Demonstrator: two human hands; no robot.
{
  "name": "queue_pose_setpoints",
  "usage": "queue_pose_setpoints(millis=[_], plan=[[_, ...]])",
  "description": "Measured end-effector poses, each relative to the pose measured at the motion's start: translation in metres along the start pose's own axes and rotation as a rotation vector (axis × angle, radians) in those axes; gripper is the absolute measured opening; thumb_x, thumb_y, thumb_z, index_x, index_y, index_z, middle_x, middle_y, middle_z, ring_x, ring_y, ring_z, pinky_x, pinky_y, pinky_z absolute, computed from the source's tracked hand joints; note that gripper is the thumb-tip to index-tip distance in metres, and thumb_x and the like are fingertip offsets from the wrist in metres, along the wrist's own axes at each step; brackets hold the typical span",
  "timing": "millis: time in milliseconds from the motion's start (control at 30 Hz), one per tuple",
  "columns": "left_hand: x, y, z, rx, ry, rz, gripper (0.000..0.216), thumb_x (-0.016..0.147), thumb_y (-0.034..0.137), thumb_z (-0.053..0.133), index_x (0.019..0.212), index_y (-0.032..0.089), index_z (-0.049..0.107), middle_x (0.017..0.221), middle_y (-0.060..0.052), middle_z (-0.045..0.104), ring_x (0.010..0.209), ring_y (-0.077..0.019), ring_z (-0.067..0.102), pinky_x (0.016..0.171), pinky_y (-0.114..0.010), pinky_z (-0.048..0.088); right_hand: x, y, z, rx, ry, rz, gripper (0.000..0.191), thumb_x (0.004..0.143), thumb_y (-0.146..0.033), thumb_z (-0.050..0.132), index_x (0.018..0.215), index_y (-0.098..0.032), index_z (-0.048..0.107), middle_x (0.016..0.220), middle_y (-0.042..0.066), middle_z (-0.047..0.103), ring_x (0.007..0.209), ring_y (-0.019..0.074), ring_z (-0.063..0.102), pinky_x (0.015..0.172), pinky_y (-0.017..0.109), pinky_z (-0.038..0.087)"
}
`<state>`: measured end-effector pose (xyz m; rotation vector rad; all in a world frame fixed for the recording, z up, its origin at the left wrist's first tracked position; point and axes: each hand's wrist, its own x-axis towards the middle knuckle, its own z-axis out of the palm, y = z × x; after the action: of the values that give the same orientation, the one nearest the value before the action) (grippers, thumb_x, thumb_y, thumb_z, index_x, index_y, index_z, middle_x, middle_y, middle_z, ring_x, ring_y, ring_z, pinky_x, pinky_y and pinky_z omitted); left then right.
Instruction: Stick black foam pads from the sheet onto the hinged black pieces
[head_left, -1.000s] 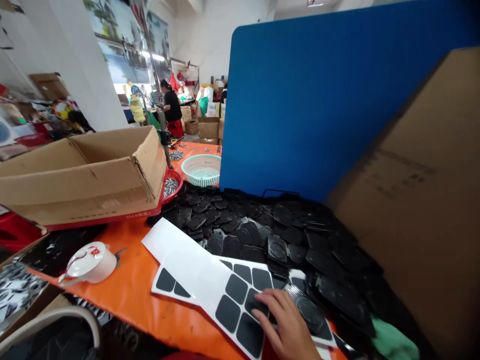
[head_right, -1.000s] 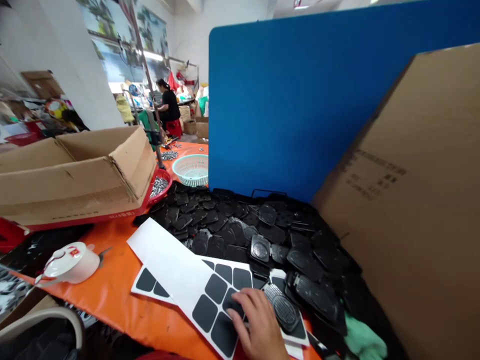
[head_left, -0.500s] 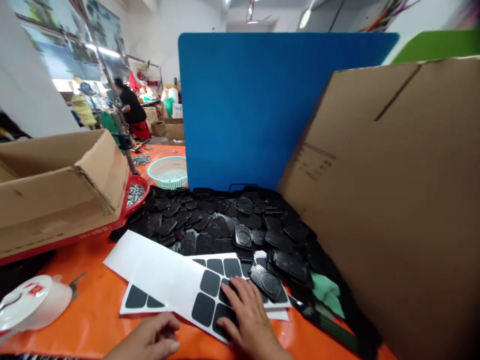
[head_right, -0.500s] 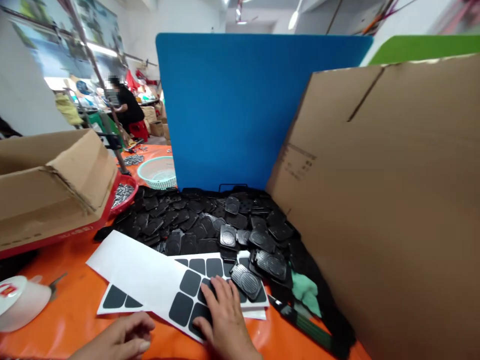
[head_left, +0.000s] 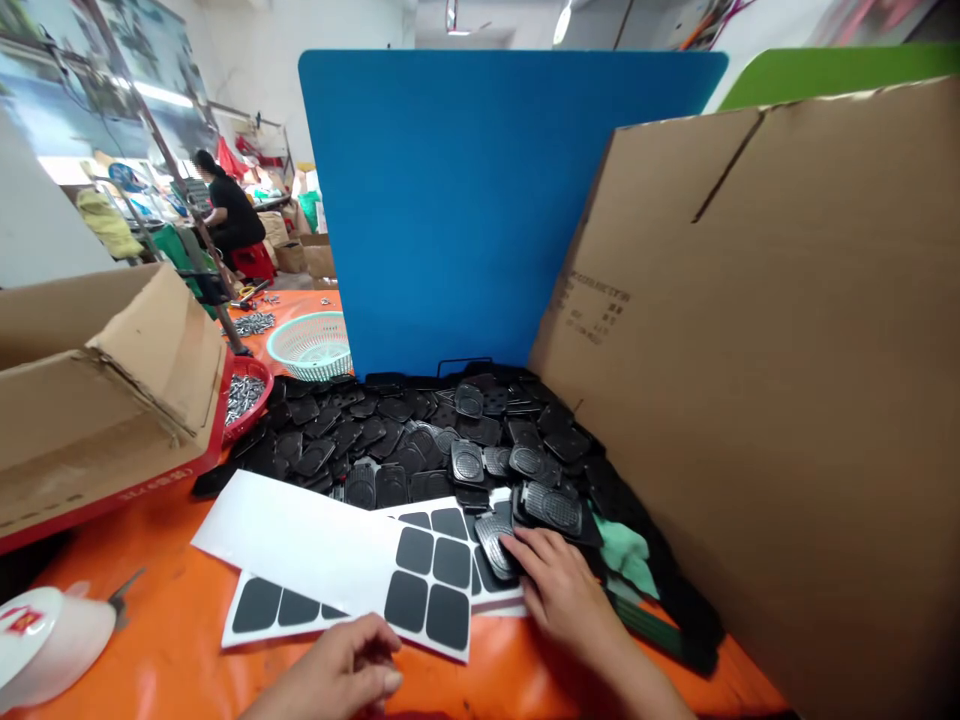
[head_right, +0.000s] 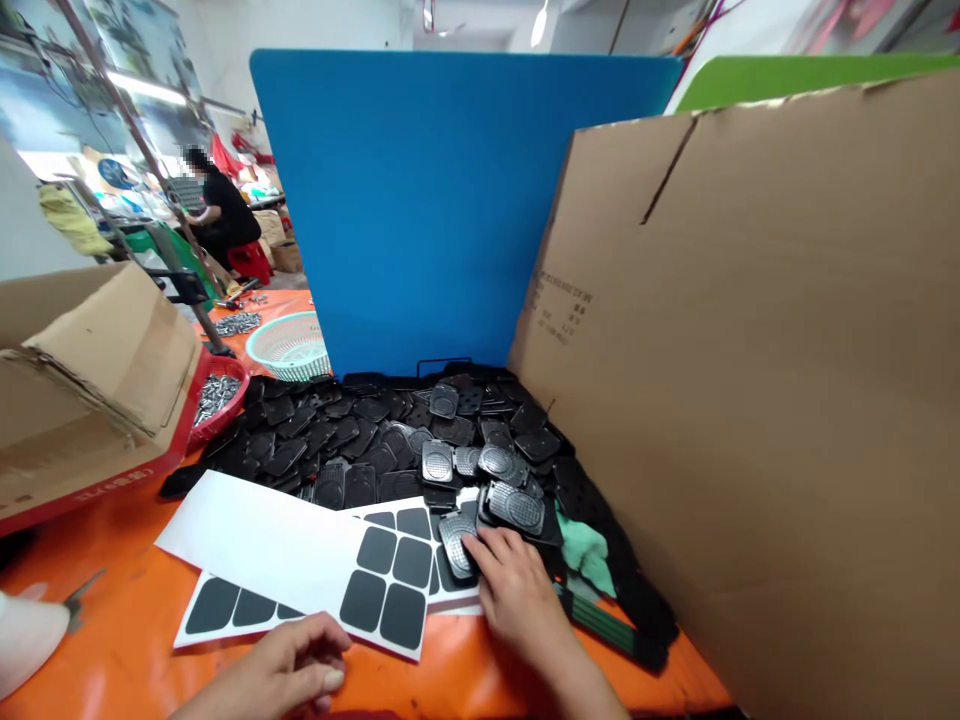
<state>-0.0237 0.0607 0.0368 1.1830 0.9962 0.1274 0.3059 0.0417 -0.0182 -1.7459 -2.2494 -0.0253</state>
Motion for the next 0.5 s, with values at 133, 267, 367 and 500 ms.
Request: queue_pose_setpoints(millis=[133, 267, 367, 500], plan=[[-0.005, 0.009, 0.001, 0.075, -0.025, -0.001, 0.021, 0.076, 0.027, 0.059, 0.095, 0.018, 0.056, 0.075, 0.003, 0.056, 0.069, -0.0120, 0.053, 0.067, -0.024, 0.039, 0.004, -0.001, -0.003, -0.008, 0.106, -0.100, 0.032, 0.088, -0.019, 0.050, 0.117, -0.019, 0.066, 0.116, 0.012, 0.067, 0.107, 0.0266, 0.056, 0.090, 0.041, 0.046], [-0.007, 0.015, 0.000, 0.141, 0.013, 0.051, 0.021, 0.078, 0.027, 0.056, 0.097, 0.019, 0.058, 0.081, 0.002, 0.060, 0.072, -0.0131, 0.053, 0.069, -0.025, 0.041, 0.008, -0.006, -0.002, 0.009, 0.130, -0.131, 0.026, 0.089, -0.025, 0.055, 0.110, -0.021, 0.069, 0.123, 0.011, 0.064, 0.113, 0.0272, 0.054, 0.095, 0.042, 0.043], [-0.004, 0.009, -0.001, 0.215, 0.049, 0.082, 0.022, 0.078, 0.029, 0.058, 0.098, 0.019, 0.062, 0.087, 0.000, 0.064, 0.077, -0.0148, 0.055, 0.073, -0.026, 0.042, 0.011, -0.007, 0.004, 0.019, 0.080, -0.128, 0.050, 0.079, -0.040, 0.068, 0.126, -0.022, 0.062, 0.134, 0.012, 0.058, 0.120, 0.0311, 0.050, 0.098, 0.045, 0.042], [0.002, -0.005, -0.006, 0.145, 0.050, 0.103, 0.027, 0.074, 0.045, 0.067, 0.093, 0.026, 0.067, 0.085, 0.001, 0.067, 0.082, -0.0199, 0.061, 0.074, -0.031, 0.047, 0.017, 0.004, 0.016, 0.027, 0.100, -0.215, 0.056, 0.075, -0.042, 0.070, 0.129, -0.032, 0.060, 0.126, 0.007, 0.065, 0.111, 0.0304, 0.059, 0.086, 0.042, 0.048]])
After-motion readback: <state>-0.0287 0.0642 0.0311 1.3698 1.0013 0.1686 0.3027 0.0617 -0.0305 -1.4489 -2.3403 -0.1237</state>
